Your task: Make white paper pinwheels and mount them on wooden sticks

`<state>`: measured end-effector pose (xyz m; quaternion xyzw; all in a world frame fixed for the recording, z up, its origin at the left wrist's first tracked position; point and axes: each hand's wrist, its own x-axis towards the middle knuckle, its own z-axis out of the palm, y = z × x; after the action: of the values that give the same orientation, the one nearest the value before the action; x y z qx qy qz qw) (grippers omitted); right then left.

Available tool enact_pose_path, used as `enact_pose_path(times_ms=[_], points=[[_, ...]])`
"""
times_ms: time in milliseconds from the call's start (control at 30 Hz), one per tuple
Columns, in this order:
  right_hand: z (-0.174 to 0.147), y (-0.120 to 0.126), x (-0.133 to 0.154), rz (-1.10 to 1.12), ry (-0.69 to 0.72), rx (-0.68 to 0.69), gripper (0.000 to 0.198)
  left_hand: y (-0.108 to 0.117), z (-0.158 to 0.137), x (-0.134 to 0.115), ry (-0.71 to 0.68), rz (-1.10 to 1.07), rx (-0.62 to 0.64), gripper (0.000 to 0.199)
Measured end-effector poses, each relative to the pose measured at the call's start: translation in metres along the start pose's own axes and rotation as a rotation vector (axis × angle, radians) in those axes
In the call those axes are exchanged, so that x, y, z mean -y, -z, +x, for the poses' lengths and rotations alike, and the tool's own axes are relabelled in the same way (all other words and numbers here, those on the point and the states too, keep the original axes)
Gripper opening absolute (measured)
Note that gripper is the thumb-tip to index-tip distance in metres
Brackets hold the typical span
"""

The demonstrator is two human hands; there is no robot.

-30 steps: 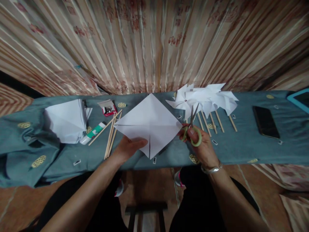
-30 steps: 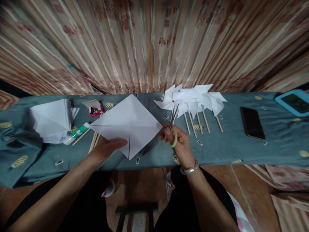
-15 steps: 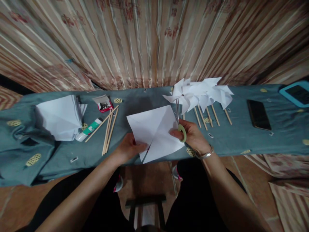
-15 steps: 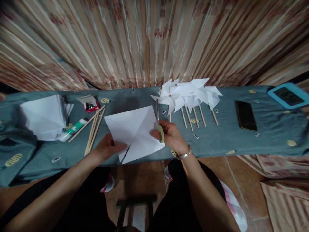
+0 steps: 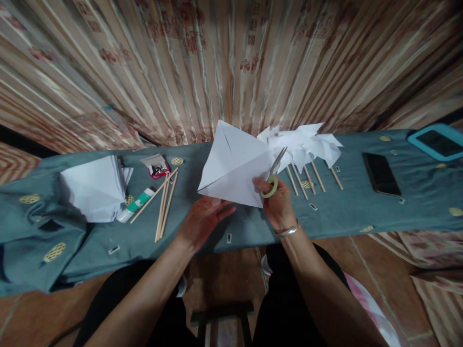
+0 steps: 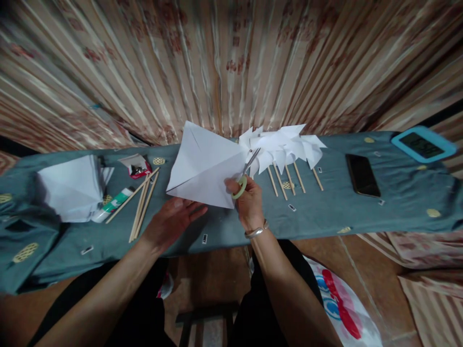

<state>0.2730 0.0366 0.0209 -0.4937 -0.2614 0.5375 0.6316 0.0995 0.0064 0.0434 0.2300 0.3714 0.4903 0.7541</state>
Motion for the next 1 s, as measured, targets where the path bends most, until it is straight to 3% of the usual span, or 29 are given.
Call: enact_pose_path(times_ms=[167, 333, 533, 633, 833, 1000], points=[[-0.006, -0.014, -0.005, 0.062, -0.014, 0.043, 0.027, -0.016, 0.007, 0.010, -0.081, 0.085, -0.039, 0.026], [-0.008, -0.021, -0.009, 0.103, 0.009, 0.085, 0.029, -0.026, 0.015, 0.014, -0.199, 0.040, -0.137, 0.047], [-0.016, -0.022, -0.002, -0.107, 0.082, 0.164, 0.034, -0.017, 0.022, 0.006, -0.322, 0.085, -0.159, 0.041], [-0.023, -0.015, 0.003, -0.212, 0.043, 0.298, 0.042, -0.008, 0.023, -0.008, -0.409, 0.156, -0.210, 0.036], [-0.039, 0.010, 0.009, -0.446, -0.189, 0.749, 0.065, 0.005, 0.019, -0.032, -0.486, 0.161, -0.251, 0.033], [-0.045, 0.016, 0.009, -0.578, -0.221, 0.866, 0.077, 0.004, 0.014, -0.034, -0.445, 0.121, -0.261, 0.034]])
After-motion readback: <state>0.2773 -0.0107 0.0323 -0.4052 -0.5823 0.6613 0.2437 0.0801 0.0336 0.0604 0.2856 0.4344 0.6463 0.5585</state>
